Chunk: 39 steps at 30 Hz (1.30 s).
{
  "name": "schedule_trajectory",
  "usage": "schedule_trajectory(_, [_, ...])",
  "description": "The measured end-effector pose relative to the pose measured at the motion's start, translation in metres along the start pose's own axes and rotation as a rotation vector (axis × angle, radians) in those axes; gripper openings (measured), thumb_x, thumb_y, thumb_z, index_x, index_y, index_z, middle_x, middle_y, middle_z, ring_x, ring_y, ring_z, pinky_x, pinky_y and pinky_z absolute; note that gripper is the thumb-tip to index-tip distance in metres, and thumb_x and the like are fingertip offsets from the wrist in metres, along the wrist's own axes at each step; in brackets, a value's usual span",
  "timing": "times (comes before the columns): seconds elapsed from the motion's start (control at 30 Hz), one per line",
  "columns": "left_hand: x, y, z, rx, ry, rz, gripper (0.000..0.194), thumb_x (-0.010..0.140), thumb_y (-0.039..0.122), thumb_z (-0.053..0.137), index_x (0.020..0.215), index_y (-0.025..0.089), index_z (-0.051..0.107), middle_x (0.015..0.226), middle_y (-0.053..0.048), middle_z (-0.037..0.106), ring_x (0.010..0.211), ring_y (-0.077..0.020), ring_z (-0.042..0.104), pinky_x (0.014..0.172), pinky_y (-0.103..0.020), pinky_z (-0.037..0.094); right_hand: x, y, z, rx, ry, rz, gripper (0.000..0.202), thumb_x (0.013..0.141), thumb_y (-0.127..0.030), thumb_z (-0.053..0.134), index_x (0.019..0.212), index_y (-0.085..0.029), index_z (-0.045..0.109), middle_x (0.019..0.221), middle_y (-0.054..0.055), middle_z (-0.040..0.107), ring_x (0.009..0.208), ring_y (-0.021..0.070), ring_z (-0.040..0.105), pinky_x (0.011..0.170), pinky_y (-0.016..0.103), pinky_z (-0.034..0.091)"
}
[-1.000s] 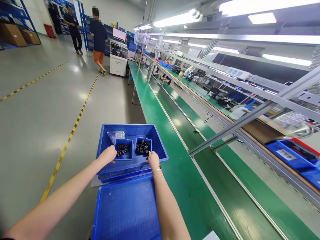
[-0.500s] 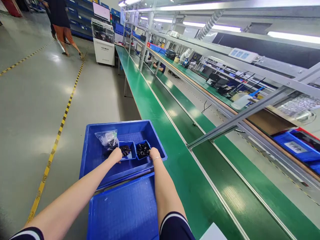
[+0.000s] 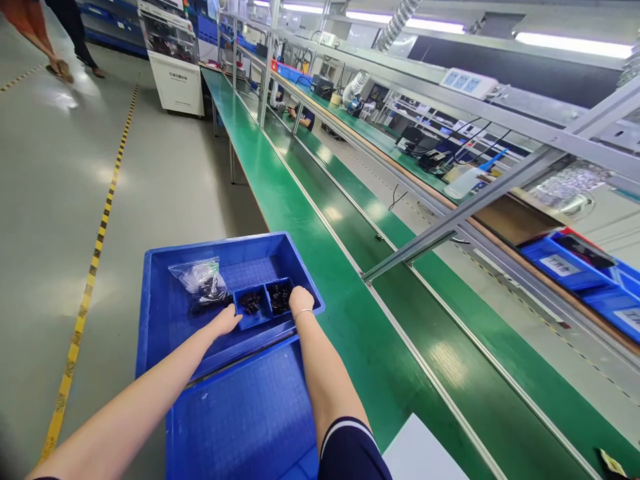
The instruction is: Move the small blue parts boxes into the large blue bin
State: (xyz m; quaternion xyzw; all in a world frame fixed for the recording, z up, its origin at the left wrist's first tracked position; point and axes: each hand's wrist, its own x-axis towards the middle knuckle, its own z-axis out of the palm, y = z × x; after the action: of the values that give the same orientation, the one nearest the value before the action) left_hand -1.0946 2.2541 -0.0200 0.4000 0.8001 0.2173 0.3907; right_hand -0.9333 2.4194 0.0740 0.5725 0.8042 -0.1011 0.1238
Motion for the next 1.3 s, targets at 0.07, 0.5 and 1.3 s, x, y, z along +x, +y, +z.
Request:
schedule_trajectory(0.07, [-0.002,0.001,-0.003,-0.018,0.017,0.031,0.029,0.092,0.032,0.058,0.114,0.014,0.059,0.113,-0.009,0.063,0.1,-0.0207,0.063,0.086,-0.042,0.054,-0.014,0.004,-0.007,0.062,0.123,-0.085,0.029,0.097,-0.02,0.042,0.115,-0.007,0.061,0.109,0.018,0.068,0.105,0.0225,0.064,0.093,0.039,0.05])
schedule_trajectory(0.5, [-0.074,0.054,-0.048,-0.016,0.715,0.326,0.045,0.099,0.037,0.028,0.136,0.013,0.04,0.14,-0.014,0.048,0.133,-0.0292,0.04,0.112,-0.049,0.032,-0.341,0.215,0.168,0.321,0.378,-0.131,0.035,0.088,-0.01,0.038,0.109,-0.026,0.062,0.1,0.007,0.067,0.096,0.0226,0.064,0.09,0.043,0.055])
schedule_trajectory(1.3, [-0.381,0.265,0.505,0.658,-0.451,1.559,0.058,0.092,0.034,0.048,0.145,0.015,0.035,0.157,-0.013,0.026,0.147,-0.027,0.016,0.118,-0.045,0.025,-0.589,0.674,0.34,0.366,0.504,1.118,0.055,0.094,-0.047,0.03,0.137,-0.015,0.047,0.146,0.019,0.039,0.138,0.0293,0.033,0.109,0.049,0.031])
